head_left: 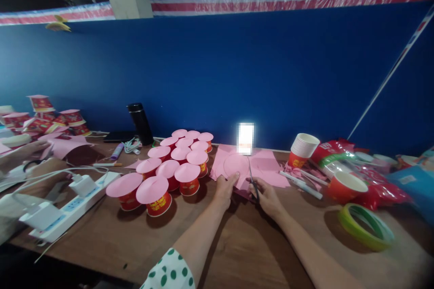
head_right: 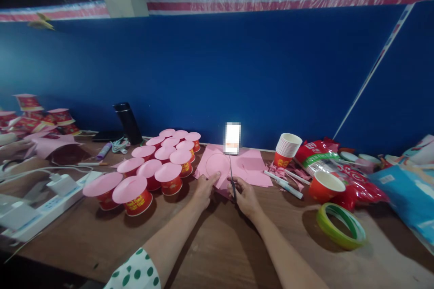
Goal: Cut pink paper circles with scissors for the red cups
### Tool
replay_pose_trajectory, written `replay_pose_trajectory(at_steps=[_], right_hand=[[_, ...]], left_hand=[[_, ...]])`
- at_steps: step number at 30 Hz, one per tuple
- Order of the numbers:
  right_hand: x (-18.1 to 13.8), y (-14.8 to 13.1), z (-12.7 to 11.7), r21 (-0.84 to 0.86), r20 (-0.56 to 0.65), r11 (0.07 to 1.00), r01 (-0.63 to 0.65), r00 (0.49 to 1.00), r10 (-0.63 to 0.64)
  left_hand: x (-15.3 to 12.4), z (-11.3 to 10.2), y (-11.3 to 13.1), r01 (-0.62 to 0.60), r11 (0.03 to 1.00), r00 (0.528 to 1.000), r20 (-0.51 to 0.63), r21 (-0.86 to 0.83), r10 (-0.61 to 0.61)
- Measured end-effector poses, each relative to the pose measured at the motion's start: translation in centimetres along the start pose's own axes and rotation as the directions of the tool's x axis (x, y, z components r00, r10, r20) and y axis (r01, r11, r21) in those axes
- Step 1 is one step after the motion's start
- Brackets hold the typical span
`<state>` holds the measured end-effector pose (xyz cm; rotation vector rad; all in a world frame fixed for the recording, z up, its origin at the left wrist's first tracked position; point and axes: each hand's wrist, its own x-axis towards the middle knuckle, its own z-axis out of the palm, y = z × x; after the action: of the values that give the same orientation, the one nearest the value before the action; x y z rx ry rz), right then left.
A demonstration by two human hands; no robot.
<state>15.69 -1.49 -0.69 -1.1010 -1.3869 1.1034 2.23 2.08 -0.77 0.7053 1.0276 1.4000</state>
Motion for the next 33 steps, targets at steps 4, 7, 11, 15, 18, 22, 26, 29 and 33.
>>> replay_pose_trajectory(at_steps=[4, 7, 11, 15, 18, 22, 26, 29, 33], right_hand=[[-0.04, -0.11, -0.03, -0.013, -0.003, 1.0, 0.011, 1.0, -0.011], [-0.05, -0.22, -0.04, -0.022, -0.001, 1.0, 0.005, 1.0, -0.006], [-0.02, -0.23, -0.03, -0.034, 0.002, 0.999, -0.014, 1.0, 0.014], [0.0, -0.18, -0.02, -0.034, 0.006, 0.999, -0.009, 1.0, 0.01], [0.05, -0.04, -0.04, -0.031, 0.012, 1.0, -0.004, 1.0, 0.004], [0.14, 0.38, -0.15, -0.029, 0.016, 0.999, 0.015, 1.0, -0.014], [0.16, 0.41, -0.2, -0.039, 0.014, 0.999, 0.017, 1.0, -0.016], [0.11, 0.12, -0.15, -0.046, 0.004, 0.999, -0.001, 1.0, 0.001], [0.1, 0.04, -0.1, -0.037, 0.002, 0.999, -0.005, 1.0, 0.005]], left_hand=[[0.03, 0.0, -0.01, -0.003, 1.0, 1.0, 0.0, -0.001, 0.003], [0.04, -0.01, -0.06, -0.004, 1.0, 1.0, 0.023, -0.01, 0.004], [-0.01, -0.02, -0.04, -0.003, 1.0, 1.0, 0.018, -0.008, 0.004], [0.0, -0.02, -0.06, -0.003, 1.0, 1.0, 0.011, -0.005, 0.003], [0.1, -0.06, -0.2, 0.011, 1.0, 1.0, 0.006, -0.009, -0.011], [0.28, -0.16, -0.43, 0.007, 1.0, 1.0, -0.016, 0.001, -0.007], [0.35, -0.23, -0.48, 0.01, 1.0, 0.999, -0.042, 0.013, -0.009], [0.34, -0.25, -0.47, 0.014, 1.0, 0.999, -0.046, 0.014, -0.013], [0.32, -0.23, -0.47, -0.002, 1.0, 1.0, -0.022, 0.025, 0.002]])
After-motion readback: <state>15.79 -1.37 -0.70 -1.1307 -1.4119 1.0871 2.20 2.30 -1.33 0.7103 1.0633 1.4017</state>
